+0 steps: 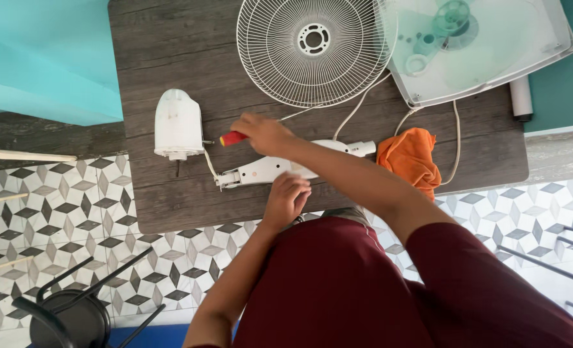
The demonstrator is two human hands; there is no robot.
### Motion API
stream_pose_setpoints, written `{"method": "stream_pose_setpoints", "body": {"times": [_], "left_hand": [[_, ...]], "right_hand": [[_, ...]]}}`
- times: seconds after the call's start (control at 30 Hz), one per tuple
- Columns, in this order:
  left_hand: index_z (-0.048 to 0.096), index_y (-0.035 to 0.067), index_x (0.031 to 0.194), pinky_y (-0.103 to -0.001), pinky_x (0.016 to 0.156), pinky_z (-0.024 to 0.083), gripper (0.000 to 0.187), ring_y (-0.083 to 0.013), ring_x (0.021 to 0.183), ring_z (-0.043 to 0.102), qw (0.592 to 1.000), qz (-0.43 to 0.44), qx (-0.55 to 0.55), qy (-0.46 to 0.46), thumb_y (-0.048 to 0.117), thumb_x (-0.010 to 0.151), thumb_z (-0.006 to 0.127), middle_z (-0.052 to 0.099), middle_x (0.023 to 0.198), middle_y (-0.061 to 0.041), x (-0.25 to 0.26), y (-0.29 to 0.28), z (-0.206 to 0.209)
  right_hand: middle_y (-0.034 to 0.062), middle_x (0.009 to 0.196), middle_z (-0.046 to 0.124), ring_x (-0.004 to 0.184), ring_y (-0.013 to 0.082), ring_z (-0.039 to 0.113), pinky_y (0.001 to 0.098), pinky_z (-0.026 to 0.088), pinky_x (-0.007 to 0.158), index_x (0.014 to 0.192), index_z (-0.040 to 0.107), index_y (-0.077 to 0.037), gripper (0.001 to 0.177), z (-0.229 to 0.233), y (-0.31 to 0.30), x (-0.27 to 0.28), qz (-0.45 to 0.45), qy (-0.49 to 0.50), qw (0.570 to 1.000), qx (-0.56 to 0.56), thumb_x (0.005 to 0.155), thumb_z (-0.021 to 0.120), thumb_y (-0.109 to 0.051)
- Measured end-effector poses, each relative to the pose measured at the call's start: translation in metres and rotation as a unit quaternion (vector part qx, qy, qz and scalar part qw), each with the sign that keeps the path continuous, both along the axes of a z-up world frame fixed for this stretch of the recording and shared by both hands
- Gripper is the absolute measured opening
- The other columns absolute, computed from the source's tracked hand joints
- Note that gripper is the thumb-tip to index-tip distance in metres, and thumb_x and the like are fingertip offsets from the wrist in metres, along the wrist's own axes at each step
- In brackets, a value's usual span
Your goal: The person uses a screwdriver to tighten screws on a white fan base and then attaches the fan motor housing to the base. The person handles the fan base, motor housing, and screwdriver throughout the task.
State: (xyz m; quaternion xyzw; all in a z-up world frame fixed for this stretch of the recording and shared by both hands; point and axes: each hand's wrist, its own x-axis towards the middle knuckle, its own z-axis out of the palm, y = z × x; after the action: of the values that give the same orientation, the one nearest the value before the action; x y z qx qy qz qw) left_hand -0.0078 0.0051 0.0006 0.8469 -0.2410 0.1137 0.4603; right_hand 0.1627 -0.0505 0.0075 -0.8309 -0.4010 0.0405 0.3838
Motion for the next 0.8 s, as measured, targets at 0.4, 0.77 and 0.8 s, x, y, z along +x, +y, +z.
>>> {"method": "stream_pose_setpoints", "body": {"times": [0.4,0.77,0.8], "left_hand": [[0.067,0.005,0.084,-0.042,0.086,0.05,0.013,-0.0306,0.093,0.067,0.972,0.196,-0.03,0.125,0.015,0.088,0.075,0.074,0.096,-0.008,-0.06,0.049,-0.014],[0.072,0.007,0.105,-0.047,0.106,0.043,0.022,-0.0353,0.125,0.057,0.97,0.236,0.038,0.051,0.021,0.089,0.076,0.065,0.131,-0.013,-0.042,0.045,0.005],[0.072,0.008,0.111,-0.049,0.11,0.04,0.027,-0.0368,0.131,0.054,0.97,0.235,0.054,0.038,0.023,0.089,0.077,0.062,0.137,-0.014,-0.039,0.044,0.006]], "right_hand": [[0.0116,0.11,0.059,0.097,0.0335,0.066,0.0469,0.056,0.079,0.119,0.058,-0.013,0.035,-0.065,0.071,-0.022,-0.024,0.003,0.998,-0.063,0.088,0.059,0.002],[0.0146,0.123,0.057,0.117,0.0356,0.061,0.049,0.054,0.091,0.129,0.059,-0.014,0.039,-0.129,0.001,0.034,-0.088,0.001,0.972,-0.219,0.092,0.059,-0.002],[0.0139,0.125,0.057,0.118,0.0346,0.06,0.0488,0.053,0.093,0.129,0.06,-0.013,0.038,-0.127,-0.001,0.035,-0.087,0.002,0.968,-0.237,0.092,0.06,-0.003]]}}
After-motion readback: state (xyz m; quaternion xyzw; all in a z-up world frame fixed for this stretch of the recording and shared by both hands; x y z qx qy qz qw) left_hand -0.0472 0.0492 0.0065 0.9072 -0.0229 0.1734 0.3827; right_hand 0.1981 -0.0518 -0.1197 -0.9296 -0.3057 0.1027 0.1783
